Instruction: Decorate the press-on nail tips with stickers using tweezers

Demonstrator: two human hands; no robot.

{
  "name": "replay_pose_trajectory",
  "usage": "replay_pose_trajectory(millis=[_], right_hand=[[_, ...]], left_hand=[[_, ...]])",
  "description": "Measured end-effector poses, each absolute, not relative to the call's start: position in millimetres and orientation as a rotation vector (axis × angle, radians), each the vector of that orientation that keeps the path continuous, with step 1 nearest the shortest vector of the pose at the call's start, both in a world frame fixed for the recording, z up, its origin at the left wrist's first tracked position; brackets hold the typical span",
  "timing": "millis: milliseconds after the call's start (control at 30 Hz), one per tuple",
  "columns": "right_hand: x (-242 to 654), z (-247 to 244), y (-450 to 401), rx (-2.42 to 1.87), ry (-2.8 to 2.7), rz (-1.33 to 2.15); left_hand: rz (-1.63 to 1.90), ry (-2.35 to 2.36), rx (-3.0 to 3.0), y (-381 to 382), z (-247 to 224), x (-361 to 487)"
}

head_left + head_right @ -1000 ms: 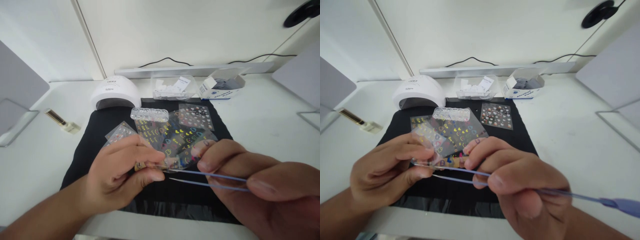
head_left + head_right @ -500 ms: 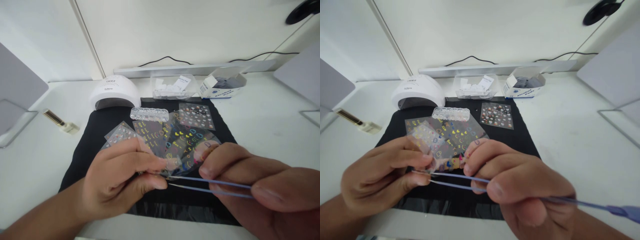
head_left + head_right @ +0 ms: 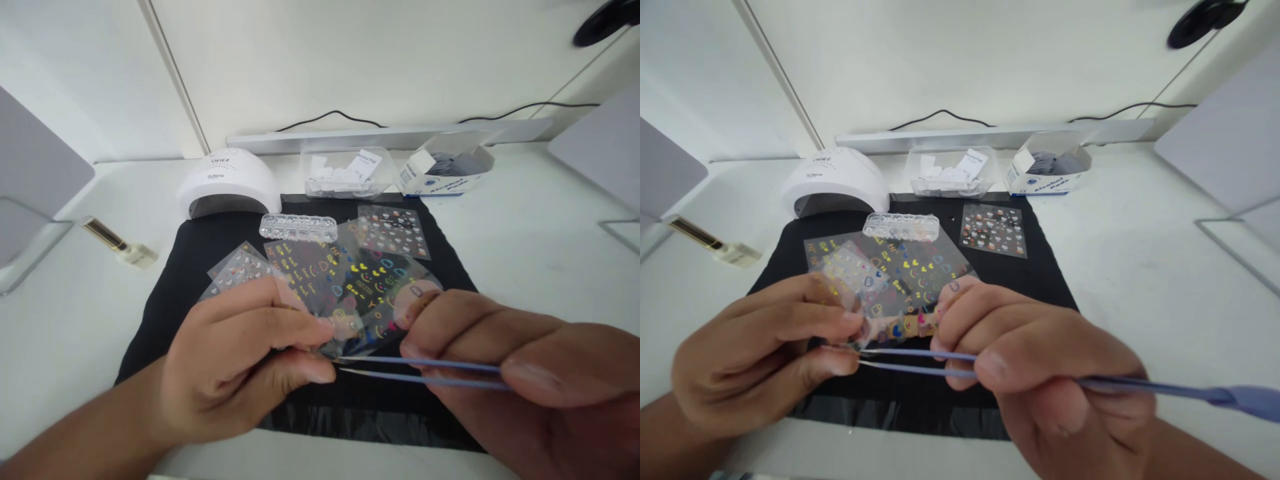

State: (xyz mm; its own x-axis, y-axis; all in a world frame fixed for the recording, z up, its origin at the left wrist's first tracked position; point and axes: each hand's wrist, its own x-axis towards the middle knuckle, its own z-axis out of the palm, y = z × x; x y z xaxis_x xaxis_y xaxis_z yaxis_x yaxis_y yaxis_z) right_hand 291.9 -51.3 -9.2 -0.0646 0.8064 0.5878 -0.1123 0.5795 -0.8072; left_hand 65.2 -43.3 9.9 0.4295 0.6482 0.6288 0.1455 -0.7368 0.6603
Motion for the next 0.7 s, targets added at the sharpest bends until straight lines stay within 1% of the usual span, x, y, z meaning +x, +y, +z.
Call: replay_pose_trajectory(millis=[267, 467, 700], right_hand=[[291, -6, -51, -0.637, -1.429, 0.859], [287, 3, -43, -0.425, -1.53, 0.866], [291, -3, -53, -0.626, -1.434, 0.853]], left_hand=[[1.272, 0.689, 2.173, -44, 9, 65], [1.251, 0.692, 2.197, -44, 9, 65], [1.288, 0.697, 2.167, -45, 9, 65]])
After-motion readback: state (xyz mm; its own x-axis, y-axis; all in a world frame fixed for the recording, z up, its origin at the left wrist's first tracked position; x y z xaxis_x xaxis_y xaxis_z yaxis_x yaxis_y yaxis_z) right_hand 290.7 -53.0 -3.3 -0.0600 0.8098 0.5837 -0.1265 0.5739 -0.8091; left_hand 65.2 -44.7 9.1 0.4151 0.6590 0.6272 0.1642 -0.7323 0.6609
